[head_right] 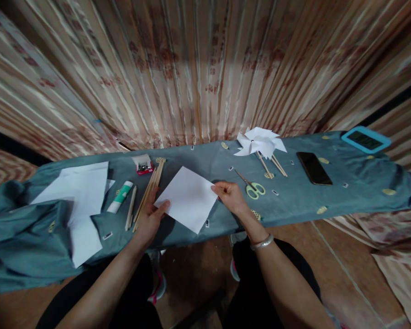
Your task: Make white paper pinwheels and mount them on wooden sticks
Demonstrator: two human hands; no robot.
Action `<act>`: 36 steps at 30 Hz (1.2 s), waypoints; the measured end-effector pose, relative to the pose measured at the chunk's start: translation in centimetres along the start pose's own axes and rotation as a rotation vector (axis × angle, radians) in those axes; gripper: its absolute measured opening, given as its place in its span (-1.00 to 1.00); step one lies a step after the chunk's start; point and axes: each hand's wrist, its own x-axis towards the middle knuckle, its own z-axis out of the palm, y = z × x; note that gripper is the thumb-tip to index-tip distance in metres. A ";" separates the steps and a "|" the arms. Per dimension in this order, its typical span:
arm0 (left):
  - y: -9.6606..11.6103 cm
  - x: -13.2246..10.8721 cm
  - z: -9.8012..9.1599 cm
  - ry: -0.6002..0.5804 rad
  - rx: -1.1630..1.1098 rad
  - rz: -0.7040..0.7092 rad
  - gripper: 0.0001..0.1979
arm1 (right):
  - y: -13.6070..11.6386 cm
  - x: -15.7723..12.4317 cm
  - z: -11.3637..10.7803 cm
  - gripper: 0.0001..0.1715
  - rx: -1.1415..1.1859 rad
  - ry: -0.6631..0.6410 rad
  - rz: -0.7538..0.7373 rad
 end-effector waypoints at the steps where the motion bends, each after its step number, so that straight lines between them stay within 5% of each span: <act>1: 0.0 0.2 -0.2 -0.013 0.019 0.008 -0.29 | 0.2 -0.1 -0.2 -0.46 -0.018 -0.009 -0.011; 7: 0.3 -0.1 -0.4 -0.137 0.132 0.050 -0.28 | 1.2 -0.4 -1.4 -0.58 -0.185 0.032 -0.095; 12: 0.3 0.0 -0.5 -0.133 0.160 0.087 -0.34 | -0.2 -1.7 -0.8 -0.52 -0.545 0.208 -0.421; 18: 0.4 0.2 0.0 -0.057 0.098 -0.012 -0.43 | -2.6 -5.6 3.5 -0.26 -0.762 -0.083 -0.722; 24: 0.5 -2.4 1.1 -0.171 0.055 -0.090 -0.30 | -3.0 -5.9 4.7 -0.70 -0.932 -0.183 -0.700; 26: 0.4 -3.0 0.8 -0.254 0.194 0.038 -0.41 | -2.7 -5.4 3.9 -0.70 -0.922 -0.166 -0.667; 29: 0.4 -2.9 -0.3 -0.380 0.561 0.461 -0.66 | -2.1 -4.9 2.6 -0.67 -0.851 -0.141 -0.640; 33: 0.5 -1.2 -1.8 -0.232 0.909 0.982 -0.73 | -1.1 -4.8 1.7 -0.67 -0.739 -0.149 -0.661; 36: 0.2 0.3 -2.5 -0.237 1.036 1.091 -0.76 | -0.4 -5.0 1.4 -0.69 -0.680 -0.174 -0.696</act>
